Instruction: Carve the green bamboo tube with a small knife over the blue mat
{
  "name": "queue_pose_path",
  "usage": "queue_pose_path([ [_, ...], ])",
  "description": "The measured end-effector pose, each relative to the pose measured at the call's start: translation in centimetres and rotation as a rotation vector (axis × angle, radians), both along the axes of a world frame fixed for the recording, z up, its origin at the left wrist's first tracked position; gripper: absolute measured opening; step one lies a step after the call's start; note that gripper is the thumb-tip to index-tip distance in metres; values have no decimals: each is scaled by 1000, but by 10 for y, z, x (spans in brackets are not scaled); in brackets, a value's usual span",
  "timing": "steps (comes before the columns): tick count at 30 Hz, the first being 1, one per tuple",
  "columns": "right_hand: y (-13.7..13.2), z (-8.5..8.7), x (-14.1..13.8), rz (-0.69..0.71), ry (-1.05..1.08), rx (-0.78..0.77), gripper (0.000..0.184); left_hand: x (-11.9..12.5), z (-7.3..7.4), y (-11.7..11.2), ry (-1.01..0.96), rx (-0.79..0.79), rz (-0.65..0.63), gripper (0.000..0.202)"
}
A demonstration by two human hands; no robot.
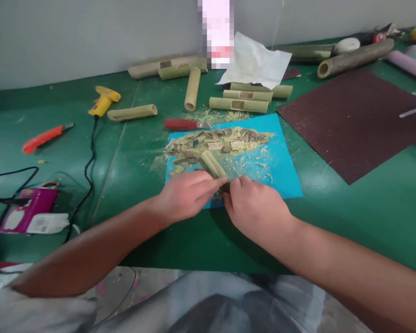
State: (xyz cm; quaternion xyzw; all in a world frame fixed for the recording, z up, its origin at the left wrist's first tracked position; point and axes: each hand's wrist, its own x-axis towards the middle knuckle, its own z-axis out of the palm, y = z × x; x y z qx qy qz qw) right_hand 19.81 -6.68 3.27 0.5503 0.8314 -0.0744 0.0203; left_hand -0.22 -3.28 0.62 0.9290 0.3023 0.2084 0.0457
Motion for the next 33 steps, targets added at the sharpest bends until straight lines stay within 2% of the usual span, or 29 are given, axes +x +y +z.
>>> queue_pose_path([
  [8,-4,4,4,-1,6,86,20,-2,-1,2,-9,55,39,32],
  [14,-1,0,3,-13,-5,130,31,-8,-2,15,-60,44,143,30],
  [21,-2,7,3,-6,-70,110,27,-6,-5,19,-76,28,156,30],
  [23,-2,7,4,0,-91,88,26,-2,-4,15,-89,5,130,31],
  [26,-1,7,3,13,-84,49,24,5,-2,9,-44,-67,-9,34],
  [28,0,7,3,16,-82,37,23,7,-1,7,-14,-71,-44,37],
  [31,0,7,1,1,-106,41,26,7,-1,10,-51,12,77,37],
  [33,0,7,1,-8,-112,36,26,6,-1,11,-47,30,99,37],
])
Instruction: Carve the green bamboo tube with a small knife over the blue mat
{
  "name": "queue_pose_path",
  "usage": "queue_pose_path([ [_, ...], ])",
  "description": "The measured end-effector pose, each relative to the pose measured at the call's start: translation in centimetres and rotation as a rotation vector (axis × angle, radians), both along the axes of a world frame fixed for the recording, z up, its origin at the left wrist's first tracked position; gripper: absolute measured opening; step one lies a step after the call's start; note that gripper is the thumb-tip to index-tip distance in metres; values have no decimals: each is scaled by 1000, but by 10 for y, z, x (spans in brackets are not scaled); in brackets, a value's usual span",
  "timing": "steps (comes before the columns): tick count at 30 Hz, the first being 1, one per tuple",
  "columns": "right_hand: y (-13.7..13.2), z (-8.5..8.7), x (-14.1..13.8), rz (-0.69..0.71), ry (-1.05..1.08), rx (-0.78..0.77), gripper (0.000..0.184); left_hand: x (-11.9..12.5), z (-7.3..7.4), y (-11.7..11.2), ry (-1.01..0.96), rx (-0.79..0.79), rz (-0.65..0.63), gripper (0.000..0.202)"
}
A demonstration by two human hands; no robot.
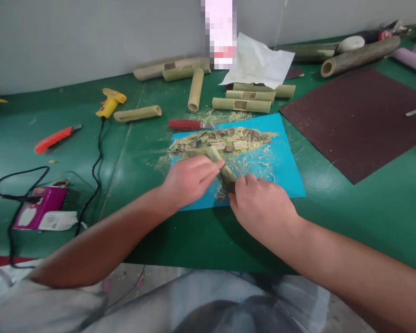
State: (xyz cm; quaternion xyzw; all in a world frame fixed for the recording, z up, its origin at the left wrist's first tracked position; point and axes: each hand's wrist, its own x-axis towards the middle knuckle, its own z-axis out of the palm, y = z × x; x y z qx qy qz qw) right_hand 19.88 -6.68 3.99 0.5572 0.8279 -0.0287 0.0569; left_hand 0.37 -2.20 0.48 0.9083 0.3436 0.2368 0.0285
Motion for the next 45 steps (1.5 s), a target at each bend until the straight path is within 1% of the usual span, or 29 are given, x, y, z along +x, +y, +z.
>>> queue_pose_path([
  [3,1,1,-1,-6,7,-16,25,-3,0,2,54,-30,-60,37],
  [4,1,1,-1,-9,6,-14,25,-4,0,4,56,-25,-33,36],
  [7,1,1,-1,-24,-10,1,27,-10,-2,11,27,46,115,36],
  [8,1,1,0,-23,-13,2,27,-11,-3,11,24,57,123,36],
  [9,1,1,0,-22,-14,-4,27,-11,-4,11,29,53,95,37],
  [11,1,2,-1,-19,-14,-24,25,-11,-5,9,50,20,-2,36],
  [12,0,2,-1,-22,-13,-29,25,-10,-5,8,53,6,-19,36],
  [16,0,1,-1,-44,-16,-19,28,-4,-2,1,45,16,67,39],
  [17,0,1,-1,-39,-13,-26,28,-3,-1,-1,62,-1,46,40],
  [20,1,1,-1,-23,-10,-52,25,0,1,-5,112,-70,-70,41],
  [24,2,2,-1,-38,-31,-47,29,1,2,-5,80,37,51,42],
  [27,0,3,0,-26,-29,-74,27,2,2,-5,104,-22,-71,45],
  [28,0,3,0,-26,-30,-77,27,2,3,-5,99,-29,-78,45],
  [31,0,2,0,-44,-37,-67,30,1,3,-3,73,6,25,44],
  [32,0,2,0,-44,-33,-65,30,0,3,-2,81,3,26,44],
  [35,1,1,0,-35,-13,-73,28,-1,3,-2,107,-29,-56,41],
  [39,1,0,0,-50,-19,-67,30,-2,2,-1,85,50,52,43],
  [42,2,0,0,-39,-8,-71,30,-1,1,-3,110,15,-7,43],
  [43,2,0,0,-39,-7,-71,30,0,1,-5,114,9,-1,42],
  [45,1,1,0,-47,-16,-70,31,1,2,-7,114,31,54,41],
])
